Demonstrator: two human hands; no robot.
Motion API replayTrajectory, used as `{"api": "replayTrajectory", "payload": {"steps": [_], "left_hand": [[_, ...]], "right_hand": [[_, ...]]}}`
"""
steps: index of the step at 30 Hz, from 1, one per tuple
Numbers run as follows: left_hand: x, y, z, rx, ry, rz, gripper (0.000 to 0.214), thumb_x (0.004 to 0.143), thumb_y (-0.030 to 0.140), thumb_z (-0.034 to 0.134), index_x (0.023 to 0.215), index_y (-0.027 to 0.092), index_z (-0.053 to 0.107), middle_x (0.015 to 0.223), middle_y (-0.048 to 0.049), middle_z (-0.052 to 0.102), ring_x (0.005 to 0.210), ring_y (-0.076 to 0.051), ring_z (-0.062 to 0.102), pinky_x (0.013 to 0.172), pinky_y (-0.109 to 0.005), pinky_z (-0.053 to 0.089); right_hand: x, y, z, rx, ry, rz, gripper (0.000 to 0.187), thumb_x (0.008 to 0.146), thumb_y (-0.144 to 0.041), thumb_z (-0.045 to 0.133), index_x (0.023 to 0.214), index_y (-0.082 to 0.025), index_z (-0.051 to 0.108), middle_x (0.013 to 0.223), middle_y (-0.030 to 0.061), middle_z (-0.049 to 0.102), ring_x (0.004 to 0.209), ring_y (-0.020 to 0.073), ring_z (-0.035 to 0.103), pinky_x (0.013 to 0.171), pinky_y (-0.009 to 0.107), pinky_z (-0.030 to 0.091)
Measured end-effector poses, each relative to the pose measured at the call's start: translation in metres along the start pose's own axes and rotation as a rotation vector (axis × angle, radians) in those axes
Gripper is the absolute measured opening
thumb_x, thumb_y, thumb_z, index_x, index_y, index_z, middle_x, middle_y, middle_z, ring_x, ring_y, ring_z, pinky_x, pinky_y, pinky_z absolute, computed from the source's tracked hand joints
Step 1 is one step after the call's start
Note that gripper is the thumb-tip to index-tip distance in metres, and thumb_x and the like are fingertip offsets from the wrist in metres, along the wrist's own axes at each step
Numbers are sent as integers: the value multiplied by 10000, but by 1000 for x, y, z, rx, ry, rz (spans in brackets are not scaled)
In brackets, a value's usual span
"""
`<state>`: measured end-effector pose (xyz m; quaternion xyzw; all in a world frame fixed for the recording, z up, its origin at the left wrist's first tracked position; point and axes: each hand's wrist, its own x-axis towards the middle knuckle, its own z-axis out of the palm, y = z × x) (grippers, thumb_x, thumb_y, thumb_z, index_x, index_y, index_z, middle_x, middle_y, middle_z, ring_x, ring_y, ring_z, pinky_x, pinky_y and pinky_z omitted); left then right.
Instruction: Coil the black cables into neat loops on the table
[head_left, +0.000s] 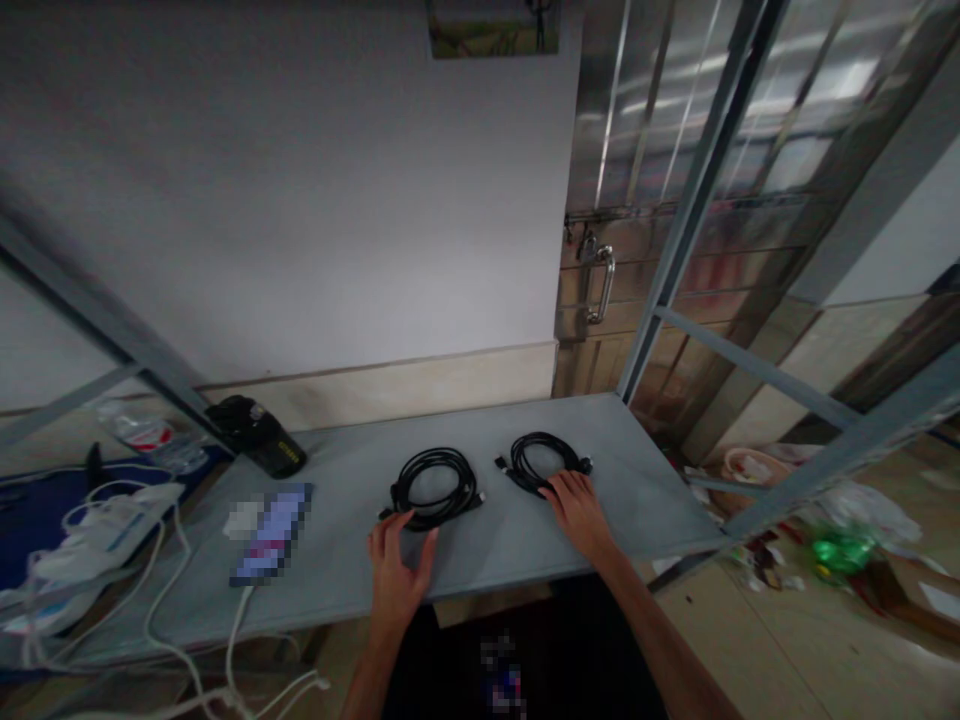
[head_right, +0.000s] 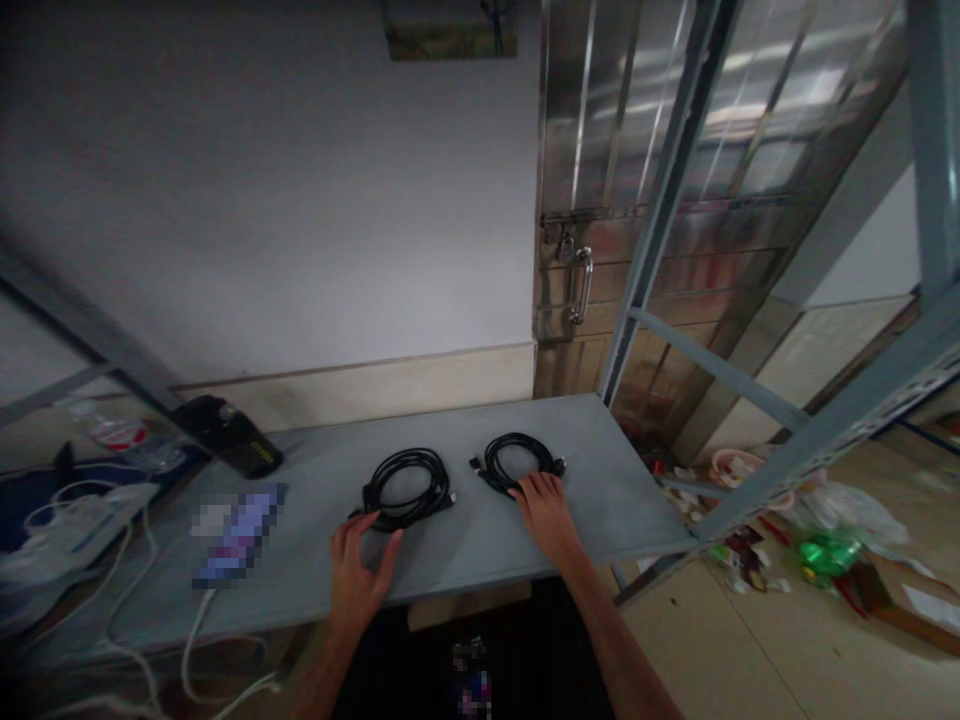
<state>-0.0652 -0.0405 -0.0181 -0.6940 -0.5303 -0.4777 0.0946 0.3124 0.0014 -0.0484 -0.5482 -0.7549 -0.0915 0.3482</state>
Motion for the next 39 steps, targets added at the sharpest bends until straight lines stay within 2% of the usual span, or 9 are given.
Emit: {"api": "replayTrajectory", "payload": {"steps": [5, 9, 21, 28, 32, 39], "left_hand": [[0, 4, -2, -86, -57, -59, 348, 1094, 413, 766, 1376, 234, 667, 1197, -140, 726, 1099, -361, 732, 975, -597, 669], [0, 6, -2, -112, -92, -72, 279, 1093, 400, 760, 1312, 254, 668, 1122, -112, 733, 999, -337, 733, 945, -594, 670], [1, 6, -3, -105, -117, -53, 240, 1087, 338, 767, 1302, 295, 671, 1109, -75, 734, 987, -310, 745, 943, -526, 665], [2, 7, -3, -107, -89, -51, 244, 1086, 368, 780, 1292, 277, 687, 1047, -71, 733, 926, -319, 739, 910, -553, 658], [1, 7, -1, -100, -76, -59, 243, 1089, 409, 779, 1269, 264, 706, 1026, -67, 740, 913, -293, 745, 905, -513, 655], [1, 4, 0, -40, -74, 22, 261, 1125, 449, 746, 1263, 236, 687, 988, -53, 712, 889, -267, 723, 857, -454, 648]], "right_hand": [[-1, 4, 0, 24, 9, 36, 298, 1242, -431, 495, 1169, -251, 720, 1147, 103, 789, 1087, 298, 713, 1025, 462, 531], [-2, 5, 0, 44, 2, 34, 295, 1241, -439, 500, 1202, -248, 722, 1155, 104, 794, 1094, 299, 716, 1033, 464, 531], [0, 3, -3, 59, 1, 31, 296, 1240, -438, 509, 1182, -242, 724, 1115, 93, 797, 1080, 297, 721, 1027, 457, 525], [3, 4, -1, 77, -22, 38, 288, 1229, -444, 536, 1171, -260, 750, 1087, 95, 799, 1062, 301, 726, 1027, 477, 537], [3, 5, 0, 97, -41, 51, 313, 1235, -459, 514, 1188, -260, 752, 1087, 98, 800, 1068, 304, 725, 1038, 484, 533], [4, 6, 0, 102, -43, 53, 325, 1239, -460, 510, 1196, -243, 748, 1111, 104, 807, 1073, 301, 722, 1057, 478, 528]]}}
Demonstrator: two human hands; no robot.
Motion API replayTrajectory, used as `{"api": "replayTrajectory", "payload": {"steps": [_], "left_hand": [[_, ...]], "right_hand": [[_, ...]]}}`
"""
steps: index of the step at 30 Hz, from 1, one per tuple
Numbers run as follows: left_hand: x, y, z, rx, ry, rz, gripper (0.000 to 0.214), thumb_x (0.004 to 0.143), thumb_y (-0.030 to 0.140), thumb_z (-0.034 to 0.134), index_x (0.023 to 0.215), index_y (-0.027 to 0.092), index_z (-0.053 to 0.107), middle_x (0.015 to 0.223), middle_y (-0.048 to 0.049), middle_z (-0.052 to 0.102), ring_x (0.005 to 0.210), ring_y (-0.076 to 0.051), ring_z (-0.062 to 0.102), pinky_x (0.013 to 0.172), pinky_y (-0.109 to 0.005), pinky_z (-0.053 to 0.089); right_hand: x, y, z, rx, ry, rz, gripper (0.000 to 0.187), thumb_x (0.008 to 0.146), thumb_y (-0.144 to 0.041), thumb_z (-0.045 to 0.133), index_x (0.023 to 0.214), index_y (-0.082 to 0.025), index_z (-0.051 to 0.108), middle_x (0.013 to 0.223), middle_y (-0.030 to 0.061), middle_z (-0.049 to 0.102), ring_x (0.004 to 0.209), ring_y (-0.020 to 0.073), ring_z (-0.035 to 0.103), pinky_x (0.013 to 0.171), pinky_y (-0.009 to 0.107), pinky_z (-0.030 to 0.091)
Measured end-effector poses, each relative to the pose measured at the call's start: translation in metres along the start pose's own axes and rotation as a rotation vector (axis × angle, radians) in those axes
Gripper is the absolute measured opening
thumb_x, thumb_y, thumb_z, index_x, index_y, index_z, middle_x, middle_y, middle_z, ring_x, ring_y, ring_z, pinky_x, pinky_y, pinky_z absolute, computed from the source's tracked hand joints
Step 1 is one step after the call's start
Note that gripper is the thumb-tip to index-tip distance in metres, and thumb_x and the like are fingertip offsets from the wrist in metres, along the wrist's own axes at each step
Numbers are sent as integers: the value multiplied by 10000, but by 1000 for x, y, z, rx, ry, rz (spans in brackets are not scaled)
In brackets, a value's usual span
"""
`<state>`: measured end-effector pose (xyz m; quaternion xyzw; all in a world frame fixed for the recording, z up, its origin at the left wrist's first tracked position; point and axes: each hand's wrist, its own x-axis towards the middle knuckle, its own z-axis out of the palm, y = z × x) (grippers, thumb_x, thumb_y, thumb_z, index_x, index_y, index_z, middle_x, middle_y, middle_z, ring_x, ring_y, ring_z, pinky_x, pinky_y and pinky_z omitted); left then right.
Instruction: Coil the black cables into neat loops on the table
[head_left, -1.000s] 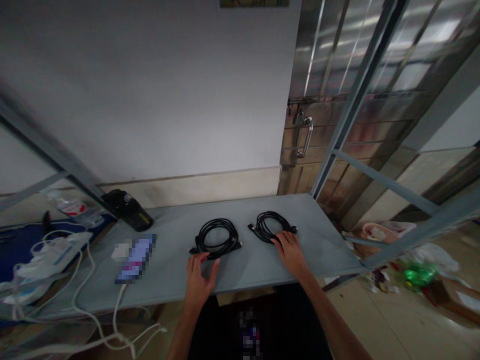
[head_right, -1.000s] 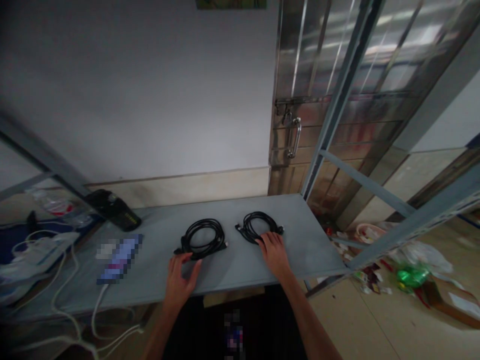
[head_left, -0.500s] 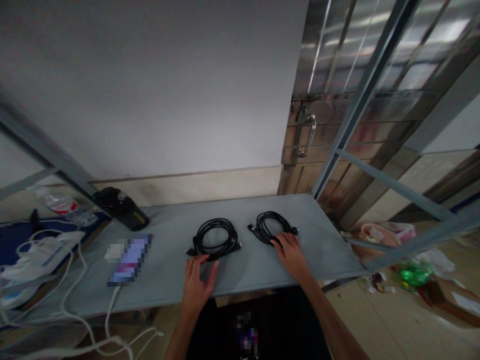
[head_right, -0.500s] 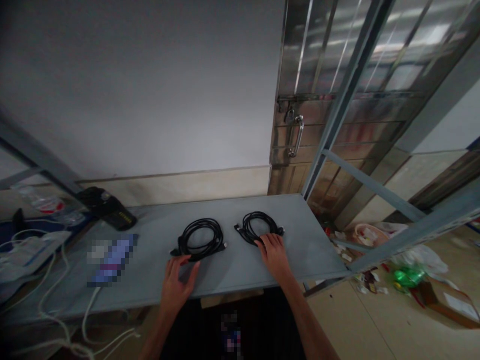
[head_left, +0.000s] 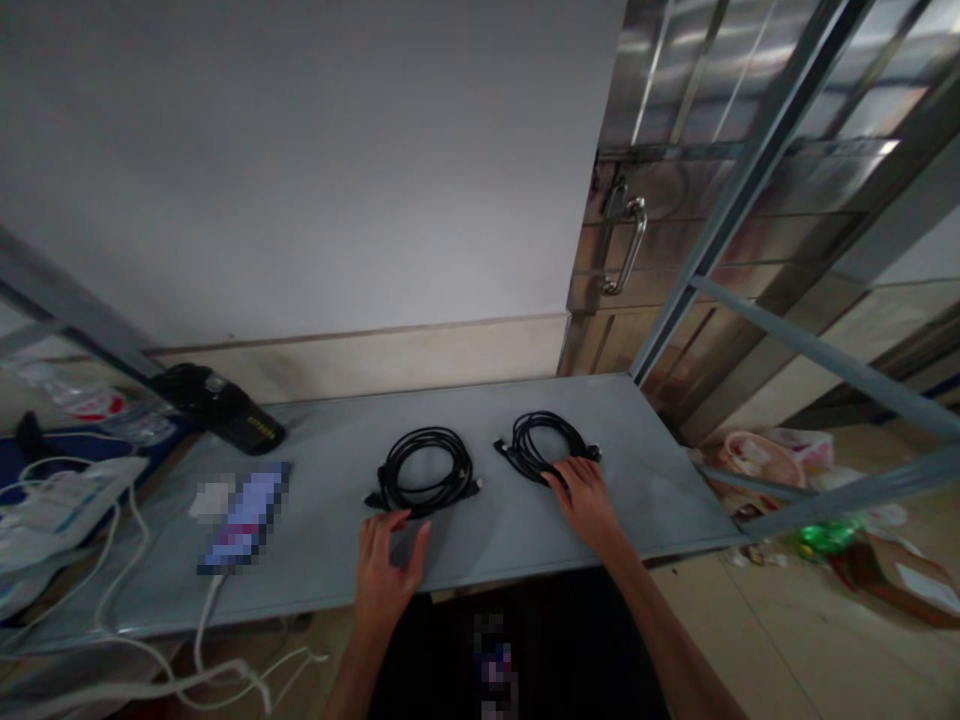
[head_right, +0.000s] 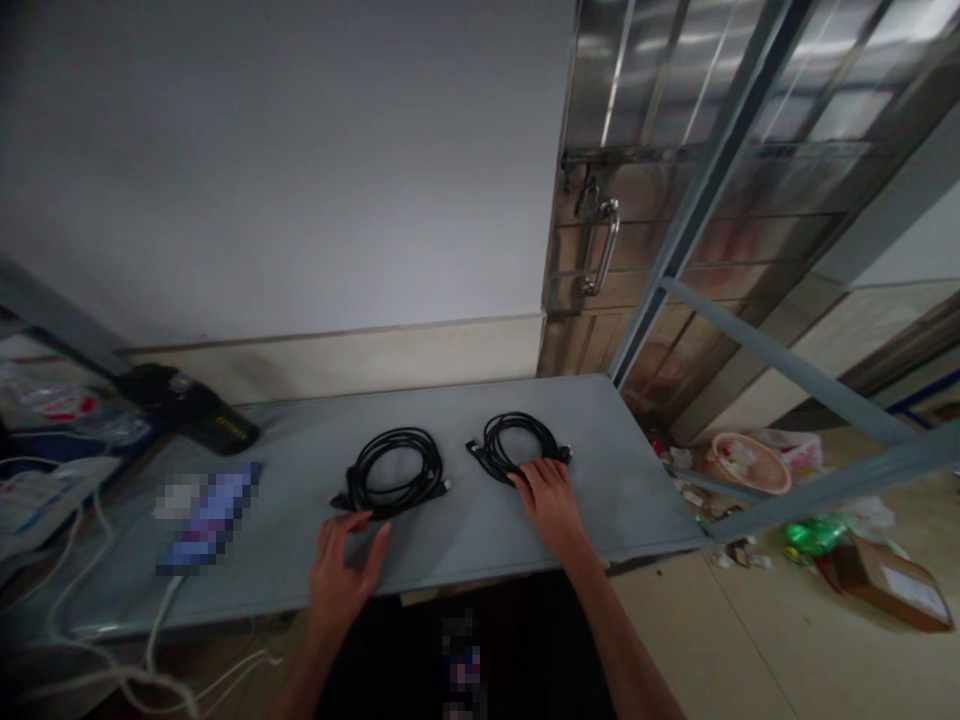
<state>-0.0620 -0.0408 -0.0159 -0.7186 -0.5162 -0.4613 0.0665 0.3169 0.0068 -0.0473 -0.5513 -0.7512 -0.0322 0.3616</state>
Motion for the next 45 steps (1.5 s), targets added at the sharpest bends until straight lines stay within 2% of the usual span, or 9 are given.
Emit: {"api": "replayTrajectory", "payload": {"steps": [6, 15, 26, 33, 45], "left_hand": [[0, 2, 0, 6, -15, -16, 234, 1114, 407, 763, 1255, 236, 689, 988, -57, 708, 897, -269, 719, 881, -456, 641], [1, 1, -1, -43, -9, -47, 235, 1113, 432, 755, 1249, 249, 703, 983, -59, 720, 891, -288, 735, 892, -482, 643], [-2, 3, -2, -89, -29, -98, 247, 1120, 417, 738, 1274, 227, 703, 1017, -81, 730, 940, -304, 729, 912, -515, 654], [-3, 2, -2, -103, -37, -125, 296, 1128, 491, 698, 1277, 235, 695, 1022, -92, 737, 936, -316, 752, 924, -552, 674], [-5, 1, -3, -118, -43, -158, 268, 1108, 454, 732, 1283, 255, 694, 1018, -86, 733, 946, -303, 758, 929, -522, 670]], "right_hand": [[0, 2, -2, 13, -24, 11, 308, 1231, -446, 535, 1205, -241, 764, 1102, 106, 806, 1073, 300, 719, 1057, 482, 534], [0, 2, -1, 11, -17, 5, 300, 1227, -434, 536, 1216, -256, 777, 1098, 105, 809, 1075, 299, 737, 1056, 482, 552], [-5, 1, -1, 16, 47, -28, 338, 1230, -457, 517, 1233, -249, 783, 1146, 121, 822, 1092, 309, 747, 1051, 485, 553], [-7, -1, -3, 24, 100, -25, 348, 1228, -472, 516, 1240, -251, 785, 1140, 115, 830, 1097, 299, 767, 1043, 473, 575], [-5, -1, -5, 64, 141, -1, 330, 1226, -474, 534, 1208, -251, 777, 1125, 117, 825, 1078, 297, 775, 1006, 457, 603]]}}
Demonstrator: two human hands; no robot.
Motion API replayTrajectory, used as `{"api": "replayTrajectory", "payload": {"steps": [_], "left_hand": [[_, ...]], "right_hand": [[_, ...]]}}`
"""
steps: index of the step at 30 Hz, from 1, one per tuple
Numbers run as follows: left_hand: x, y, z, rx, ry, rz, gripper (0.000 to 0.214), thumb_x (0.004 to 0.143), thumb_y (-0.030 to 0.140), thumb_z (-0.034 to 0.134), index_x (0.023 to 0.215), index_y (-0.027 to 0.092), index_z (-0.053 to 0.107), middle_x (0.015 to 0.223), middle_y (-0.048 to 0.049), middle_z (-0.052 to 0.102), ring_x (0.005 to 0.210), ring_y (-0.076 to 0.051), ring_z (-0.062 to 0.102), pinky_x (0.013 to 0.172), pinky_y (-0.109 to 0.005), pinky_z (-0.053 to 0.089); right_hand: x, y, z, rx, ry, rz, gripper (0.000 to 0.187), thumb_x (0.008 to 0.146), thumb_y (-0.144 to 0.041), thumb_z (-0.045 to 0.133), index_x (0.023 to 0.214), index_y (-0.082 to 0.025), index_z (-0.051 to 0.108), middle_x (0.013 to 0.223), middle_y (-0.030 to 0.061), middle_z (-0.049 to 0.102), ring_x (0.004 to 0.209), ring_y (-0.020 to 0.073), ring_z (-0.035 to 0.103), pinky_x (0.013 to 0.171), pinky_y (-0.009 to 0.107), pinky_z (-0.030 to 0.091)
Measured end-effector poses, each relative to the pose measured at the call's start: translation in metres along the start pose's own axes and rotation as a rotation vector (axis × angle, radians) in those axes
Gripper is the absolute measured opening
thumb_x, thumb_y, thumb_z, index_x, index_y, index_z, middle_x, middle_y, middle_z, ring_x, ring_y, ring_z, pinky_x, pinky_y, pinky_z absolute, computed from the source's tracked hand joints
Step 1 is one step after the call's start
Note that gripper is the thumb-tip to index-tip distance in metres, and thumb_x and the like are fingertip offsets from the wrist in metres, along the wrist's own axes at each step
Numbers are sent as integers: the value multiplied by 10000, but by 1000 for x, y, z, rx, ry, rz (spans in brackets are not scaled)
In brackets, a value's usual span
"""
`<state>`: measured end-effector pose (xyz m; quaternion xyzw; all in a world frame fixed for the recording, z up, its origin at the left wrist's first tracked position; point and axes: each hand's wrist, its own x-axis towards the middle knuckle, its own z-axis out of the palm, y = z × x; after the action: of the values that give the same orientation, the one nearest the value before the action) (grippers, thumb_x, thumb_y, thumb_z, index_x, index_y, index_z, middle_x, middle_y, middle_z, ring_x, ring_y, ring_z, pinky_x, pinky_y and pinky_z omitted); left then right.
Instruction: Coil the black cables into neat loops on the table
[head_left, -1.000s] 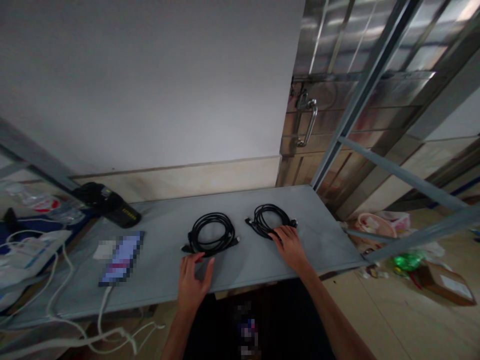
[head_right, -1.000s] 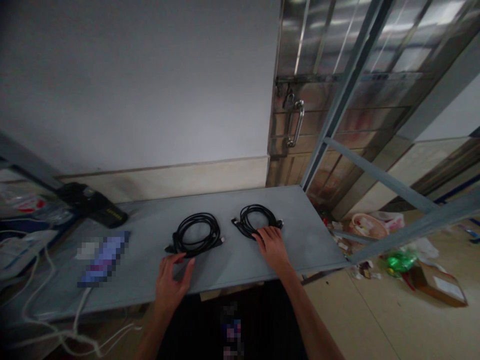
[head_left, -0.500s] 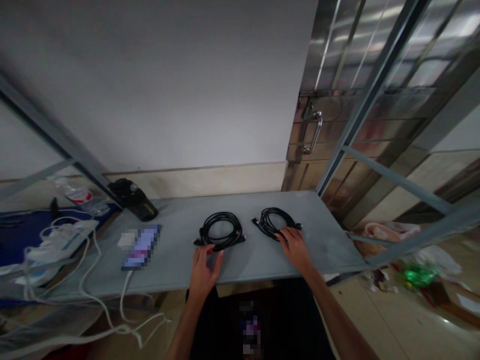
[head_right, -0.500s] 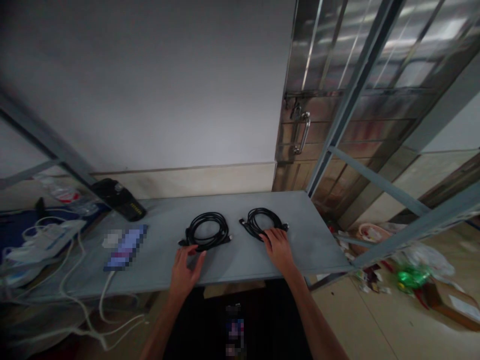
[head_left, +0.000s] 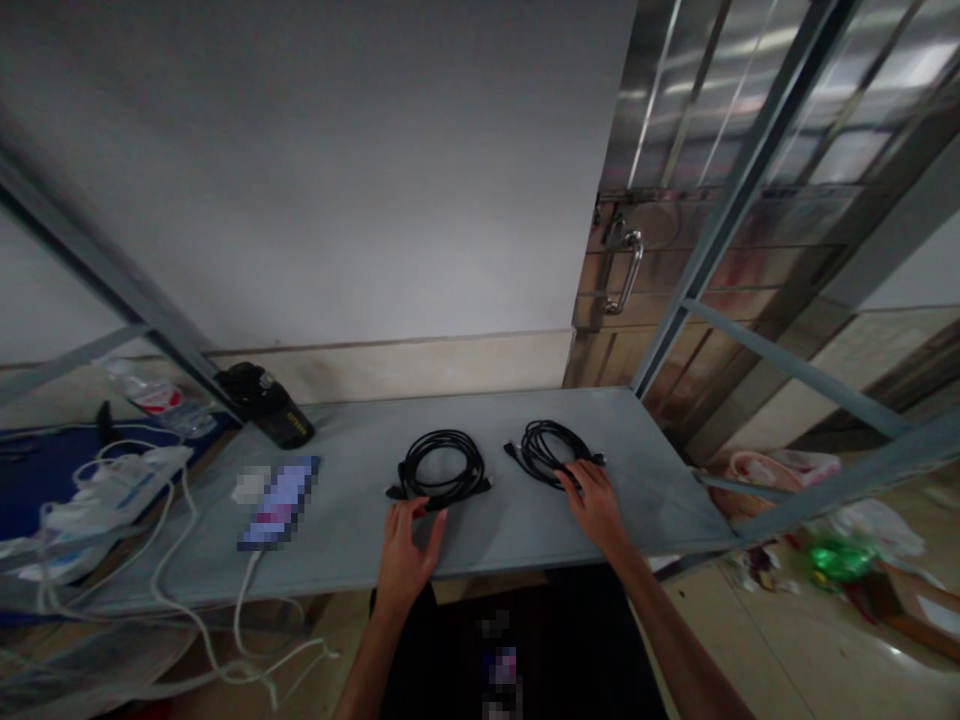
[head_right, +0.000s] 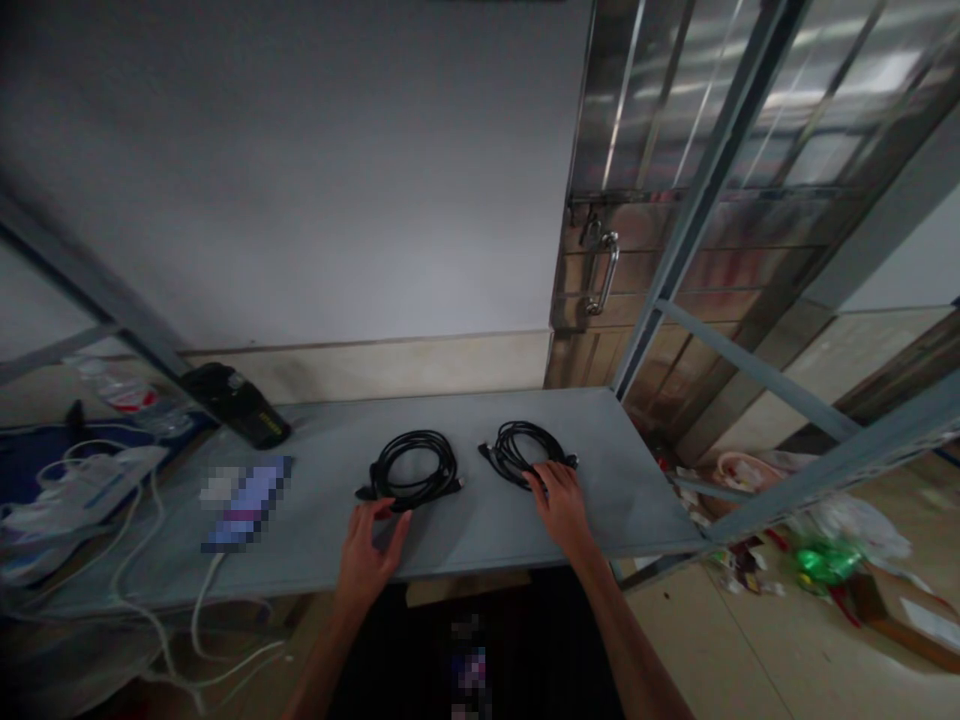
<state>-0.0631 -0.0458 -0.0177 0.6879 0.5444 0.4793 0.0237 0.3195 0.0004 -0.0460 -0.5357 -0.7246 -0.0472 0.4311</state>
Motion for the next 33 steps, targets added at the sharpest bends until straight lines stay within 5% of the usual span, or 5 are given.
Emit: {"api": "replayTrajectory", "payload": {"steps": [20, 26, 33], "left_hand": [[2, 9, -4, -5, -45, -26, 309, 1122, 483, 700, 1267, 211, 717, 1031, -102, 743, 976, -323, 754, 962, -539, 654], [0, 4, -1, 21, -81, -35, 335, 1113, 517, 709, 1270, 222, 724, 1029, -88, 765, 979, -311, 752, 961, -512, 654], [-2, -6, 1, 8, -59, -22, 325, 1054, 498, 794, 1251, 242, 755, 1009, -82, 788, 949, -313, 776, 934, -485, 665]], "right_hand": [[14, -4, -7, 84, -4, 94, 507, 1213, -617, 473, 1164, -232, 799, 1109, 130, 860, 1042, 290, 820, 966, 433, 635], [56, -12, -36, 330, 6, 385, 550, 1155, -744, 520, 1027, -240, 698, 760, 26, 739, 650, 205, 680, 693, 332, 555], [99, -45, -66, 730, 269, 634, 579, 1072, -813, 652, 948, -249, 604, 696, -72, 500, 571, 120, 437, 515, 247, 365]]}}
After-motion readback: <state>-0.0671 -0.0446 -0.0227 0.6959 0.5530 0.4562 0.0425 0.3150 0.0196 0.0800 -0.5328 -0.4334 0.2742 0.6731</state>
